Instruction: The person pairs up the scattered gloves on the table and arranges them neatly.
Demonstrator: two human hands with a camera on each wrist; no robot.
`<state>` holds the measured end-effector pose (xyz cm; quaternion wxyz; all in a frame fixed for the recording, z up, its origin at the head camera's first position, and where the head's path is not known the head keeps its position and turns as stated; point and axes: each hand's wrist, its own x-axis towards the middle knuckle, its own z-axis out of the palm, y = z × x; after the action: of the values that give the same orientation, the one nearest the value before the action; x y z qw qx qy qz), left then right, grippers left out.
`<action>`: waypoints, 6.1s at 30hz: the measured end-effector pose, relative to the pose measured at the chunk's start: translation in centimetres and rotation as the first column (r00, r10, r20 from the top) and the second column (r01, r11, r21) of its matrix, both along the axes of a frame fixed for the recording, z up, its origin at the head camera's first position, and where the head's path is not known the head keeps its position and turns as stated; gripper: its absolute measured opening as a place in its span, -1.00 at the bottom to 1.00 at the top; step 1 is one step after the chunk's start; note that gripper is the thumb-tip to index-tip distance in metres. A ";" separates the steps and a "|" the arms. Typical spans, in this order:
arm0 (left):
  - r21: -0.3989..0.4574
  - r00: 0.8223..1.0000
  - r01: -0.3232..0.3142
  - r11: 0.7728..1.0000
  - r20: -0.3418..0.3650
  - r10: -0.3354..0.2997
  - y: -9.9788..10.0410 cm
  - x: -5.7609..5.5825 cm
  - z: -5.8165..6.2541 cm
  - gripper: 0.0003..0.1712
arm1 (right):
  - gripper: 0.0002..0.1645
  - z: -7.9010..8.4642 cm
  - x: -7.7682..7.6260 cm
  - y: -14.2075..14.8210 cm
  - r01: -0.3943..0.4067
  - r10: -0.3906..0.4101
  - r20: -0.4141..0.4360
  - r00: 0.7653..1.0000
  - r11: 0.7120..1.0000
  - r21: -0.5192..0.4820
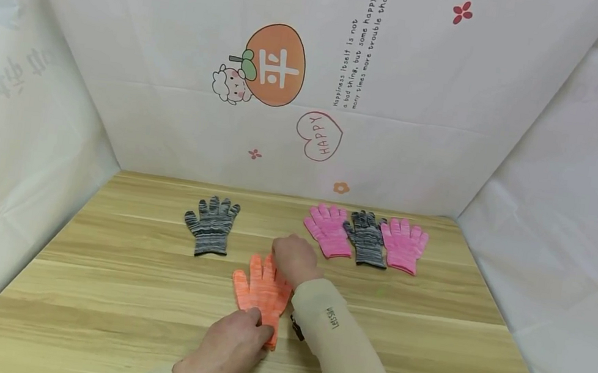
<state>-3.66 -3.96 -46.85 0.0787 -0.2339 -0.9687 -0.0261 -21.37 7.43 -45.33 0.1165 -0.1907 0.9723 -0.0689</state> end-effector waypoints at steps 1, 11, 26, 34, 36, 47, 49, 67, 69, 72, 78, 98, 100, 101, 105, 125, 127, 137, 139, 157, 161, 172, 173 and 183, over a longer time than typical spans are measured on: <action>-0.002 1.000 0.002 1.000 -0.003 -0.002 0.0 0.0 0.0 -0.83 | -0.79 -0.2 0.0 0.0 0.001 -0.001 -0.007 1.000 1.000 0.000; 0.022 1.000 -0.003 1.000 0.001 0.003 0.0 0.0 0.0 -0.81 | -0.92 -0.5 -0.1 0.0 0.012 -0.014 -0.047 0.999 0.998 -0.056; 0.026 1.000 0.011 1.000 -0.009 -0.011 -0.1 0.0 0.0 -0.81 | -0.90 -1.6 -0.4 -0.4 0.048 -0.053 -0.049 0.997 0.995 -0.090; 0.023 1.000 -0.001 1.000 -0.009 0.001 0.0 -0.1 -0.1 -0.81 | -0.93 -1.5 0.0 -0.6 0.011 -0.015 -0.055 0.998 0.998 -0.064; 0.024 1.000 -0.004 1.000 -0.008 0.004 0.0 -0.1 -0.1 -0.81 | -0.91 -1.5 0.1 -0.7 0.008 -0.011 -0.045 0.999 0.998 -0.055; 0.022 1.000 0.000 1.000 -0.028 0.001 -0.1 0.0 -0.2 -0.81 | -0.82 -1.4 0.6 -0.7 -0.031 0.027 -0.071 0.997 0.997 -0.068; 0.024 0.999 -0.002 1.000 -0.032 0.003 -0.1 0.0 -0.2 -0.81 | -0.82 -1.4 0.7 -0.7 -0.034 0.028 -0.080 0.996 0.997 -0.068; 0.015 0.999 0.001 1.000 -0.046 0.000 0.0 0.1 -0.2 -0.81 | -0.80 -1.6 1.0 -0.2 -0.029 0.021 -0.110 0.994 0.997 -0.078; 0.008 0.999 0.003 1.000 -0.037 -0.003 0.0 0.1 -0.2 -0.82 | -0.81 -1.4 0.9 0.1 -0.021 0.011 -0.089 0.996 0.993 -0.114; 0.000 1.000 0.002 1.000 -0.022 -0.002 0.1 0.0 -0.1 -0.82 | -0.80 -0.8 0.5 0.8 -0.006 -0.009 -0.089 0.996 0.986 -0.164; -0.004 0.999 0.004 1.000 -0.034 -0.004 0.1 0.0 -0.1 -0.81 | -0.80 0.0 -0.2 2.2 0.042 -0.059 -0.105 0.993 0.985 -0.165; -0.017 1.000 -0.001 1.000 0.014 0.001 0.2 0.1 0.0 -0.82 | -0.88 -1.2 0.1 2.9 0.056 -0.059 -0.027 0.998 0.994 -0.097; -0.019 1.000 0.001 1.000 0.000 -0.001 0.2 0.1 0.0 -0.82 | -0.87 -1.3 0.0 2.9 0.067 -0.069 -0.016 0.997 0.993 -0.097; -0.020 1.000 0.003 1.000 -0.005 -0.003 0.2 0.1 0.0 -0.82 | -0.85 -1.3 -0.1 2.9 0.072 -0.073 -0.007 0.997 0.993 -0.095; -0.016 1.000 0.007 1.000 -0.012 -0.007 0.2 0.0 0.0 -0.82 | -0.84 -1.4 -0.2 2.9 0.095 -0.094 0.019 0.995 0.991 -0.091; 0.008 0.999 0.007 1.000 -0.046 -0.007 0.2 0.1 -0.1 -0.81 | -0.86 -1.7 0.0 2.9 0.117 -0.118 -0.013 0.993 0.991 -0.062; 0.010 0.999 0.004 1.000 -0.043 -0.003 0.2 0.2 -0.1 -0.80 | -0.88 -1.7 0.1 2.8 0.120 -0.122 -0.024 0.992 0.990 -0.080; 0.017 0.999 0.009 1.000 -0.049 -0.008 0.2 0.1 -0.2 -0.80 | -0.88 -1.1 0.7 2.5 0.066 -0.065 0.012 0.998 0.996 -0.052; 0.018 0.999 0.009 1.000 -0.043 -0.009 0.2 0.1 -0.2 -0.80 | -0.87 -1.1 0.7 2.4 0.060 -0.059 0.023 0.998 0.997 -0.049; 0.002 0.996 0.015 1.000 -0.083 -0.015 0.1 0.3 -0.2 -0.81 | -0.79 -1.3 1.1 2.7 -0.009 0.009 -0.009 1.000 0.999 -0.045; 0.007 0.996 0.021 1.000 -0.086 -0.020 0.1 0.3 -0.2 -0.80 | -0.74 -1.3 1.2 2.9 -0.021 0.021 -0.004 1.000 0.998 -0.065; 0.000 0.997 0.029 1.000 -0.074 -0.029 0.2 0.2 -0.3 -0.80 | -0.71 -1.2 1.5 3.9 -0.039 0.036 -0.026 0.999 0.991 -0.126; -0.001 0.997 0.028 1.000 -0.074 -0.028 0.2 0.2 -0.3 -0.80 | -0.71 -1.1 1.5 4.1 -0.022 0.019 -0.027 0.999 0.989 -0.148; -0.014 0.998 0.018 1.000 -0.063 -0.019 0.3 0.2 -0.2 -0.80 | -0.80 -0.4 1.1 6.3 0.088 -0.085 0.024 0.996 0.981 -0.172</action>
<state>-3.47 -3.68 -47.07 0.1072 -0.2441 -0.9637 -0.0128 -20.26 13.69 -45.77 0.1046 -0.1570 0.9690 -0.1596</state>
